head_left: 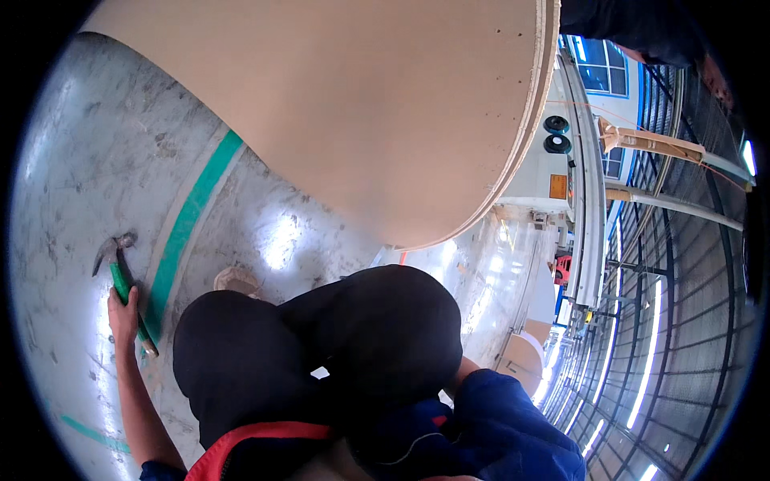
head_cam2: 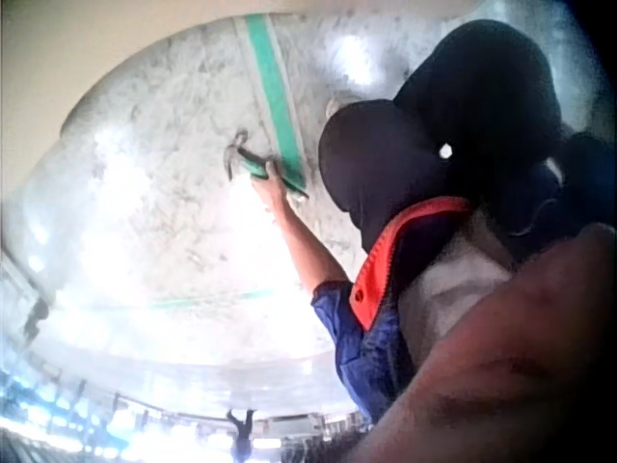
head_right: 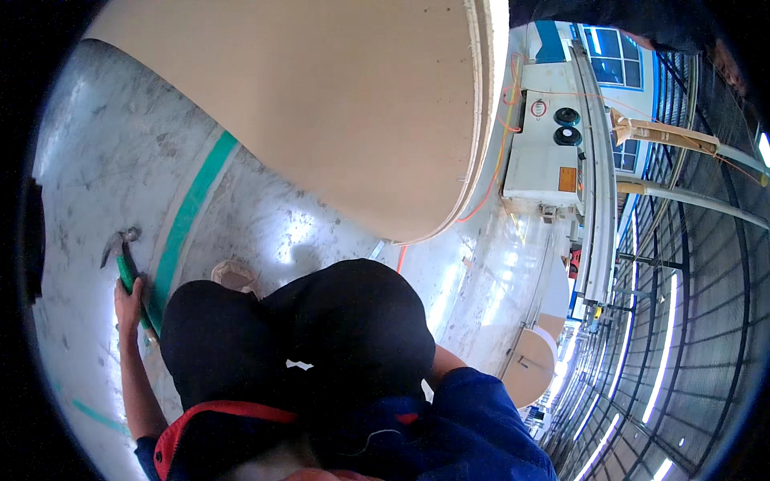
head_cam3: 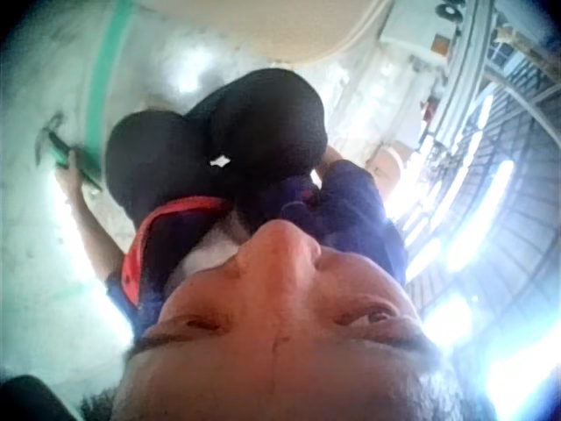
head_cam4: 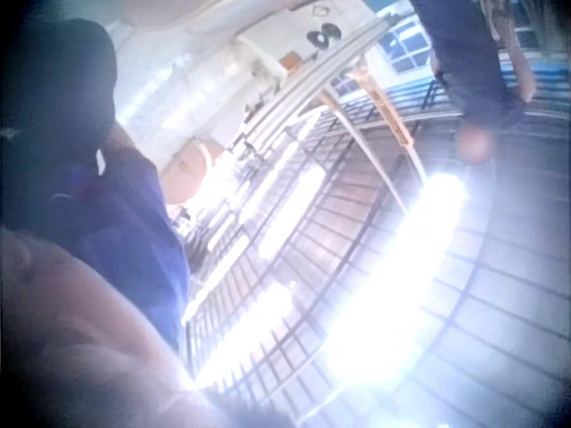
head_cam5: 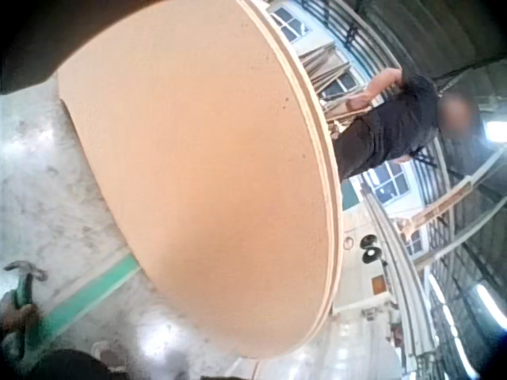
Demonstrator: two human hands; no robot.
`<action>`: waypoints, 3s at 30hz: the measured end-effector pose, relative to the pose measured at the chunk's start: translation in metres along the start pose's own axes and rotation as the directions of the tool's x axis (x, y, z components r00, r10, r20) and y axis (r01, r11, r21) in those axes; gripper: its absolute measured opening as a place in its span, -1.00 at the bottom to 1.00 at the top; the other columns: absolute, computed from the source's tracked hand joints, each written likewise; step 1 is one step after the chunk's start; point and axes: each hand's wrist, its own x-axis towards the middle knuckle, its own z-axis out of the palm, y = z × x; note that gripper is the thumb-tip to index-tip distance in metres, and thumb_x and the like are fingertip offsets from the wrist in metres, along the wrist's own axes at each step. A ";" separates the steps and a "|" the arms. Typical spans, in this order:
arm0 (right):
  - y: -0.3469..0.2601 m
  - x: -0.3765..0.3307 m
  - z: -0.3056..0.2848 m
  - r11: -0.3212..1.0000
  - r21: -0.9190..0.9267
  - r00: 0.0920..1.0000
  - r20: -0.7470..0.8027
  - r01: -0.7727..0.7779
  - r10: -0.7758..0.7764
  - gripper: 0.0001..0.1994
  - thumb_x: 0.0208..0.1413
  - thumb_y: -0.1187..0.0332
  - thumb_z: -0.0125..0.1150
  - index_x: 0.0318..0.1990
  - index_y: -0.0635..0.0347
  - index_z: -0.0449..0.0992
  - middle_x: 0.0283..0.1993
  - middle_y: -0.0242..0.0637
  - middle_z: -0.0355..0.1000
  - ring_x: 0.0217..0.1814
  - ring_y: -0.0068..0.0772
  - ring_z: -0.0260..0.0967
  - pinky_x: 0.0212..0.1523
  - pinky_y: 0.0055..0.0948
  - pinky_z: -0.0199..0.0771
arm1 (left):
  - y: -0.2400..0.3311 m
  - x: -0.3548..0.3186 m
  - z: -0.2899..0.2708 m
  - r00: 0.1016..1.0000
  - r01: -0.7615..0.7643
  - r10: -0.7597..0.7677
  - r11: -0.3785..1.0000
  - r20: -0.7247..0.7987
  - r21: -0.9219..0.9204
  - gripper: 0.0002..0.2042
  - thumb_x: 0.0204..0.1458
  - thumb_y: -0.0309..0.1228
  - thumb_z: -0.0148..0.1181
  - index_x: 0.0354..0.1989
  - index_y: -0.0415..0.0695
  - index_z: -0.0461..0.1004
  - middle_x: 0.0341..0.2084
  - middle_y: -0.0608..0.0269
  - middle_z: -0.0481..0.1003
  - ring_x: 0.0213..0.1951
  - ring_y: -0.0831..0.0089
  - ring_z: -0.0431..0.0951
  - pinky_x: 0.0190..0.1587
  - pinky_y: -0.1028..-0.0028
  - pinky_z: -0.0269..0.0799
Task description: The person kneels on the floor and uses a pneumatic nail gun to attach a thin wooden strip to the edge of a large curved wooden panel. They repeatedly hammer the strip into place with a hammer and drive nails along the seam with the nail gun.
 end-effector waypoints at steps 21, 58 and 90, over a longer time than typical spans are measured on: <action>-0.102 0.084 0.175 0.928 -0.274 0.962 -0.030 0.252 -0.270 -0.59 -0.13 0.16 0.38 -0.20 0.31 0.64 -0.22 0.12 0.59 -0.07 0.10 0.57 -0.09 -0.08 0.58 | 0.359 -0.168 -0.284 0.655 -0.753 0.630 0.590 -0.417 -0.291 -0.58 0.20 -0.50 0.15 0.22 -0.25 0.25 -0.31 0.15 0.48 -0.44 0.56 0.41 -0.40 0.56 0.37; -0.135 0.050 0.144 0.937 -0.205 0.959 0.078 0.282 -0.271 -0.62 -0.12 0.29 0.32 -0.15 0.36 0.57 -0.14 0.19 0.55 -0.02 0.19 0.51 0.00 -0.06 0.53 | 0.664 -0.264 -0.322 0.019 -0.912 0.966 -0.089 0.258 0.399 -0.72 -0.01 -0.54 0.38 -0.09 -0.25 0.60 -0.30 0.04 0.61 -0.34 0.23 0.64 -0.25 0.39 0.53; -0.133 0.056 0.143 0.947 -0.173 0.963 0.073 0.270 -0.261 -0.67 -0.11 0.33 0.23 -0.20 0.37 0.59 -0.14 0.22 0.54 -0.01 0.19 0.50 0.02 -0.06 0.53 | 0.686 -0.283 -0.277 -0.093 -0.903 0.851 -0.290 0.516 0.316 -0.65 0.02 -0.54 0.37 0.02 -0.22 0.56 -0.29 0.06 0.62 -0.28 0.36 0.67 -0.22 0.47 0.57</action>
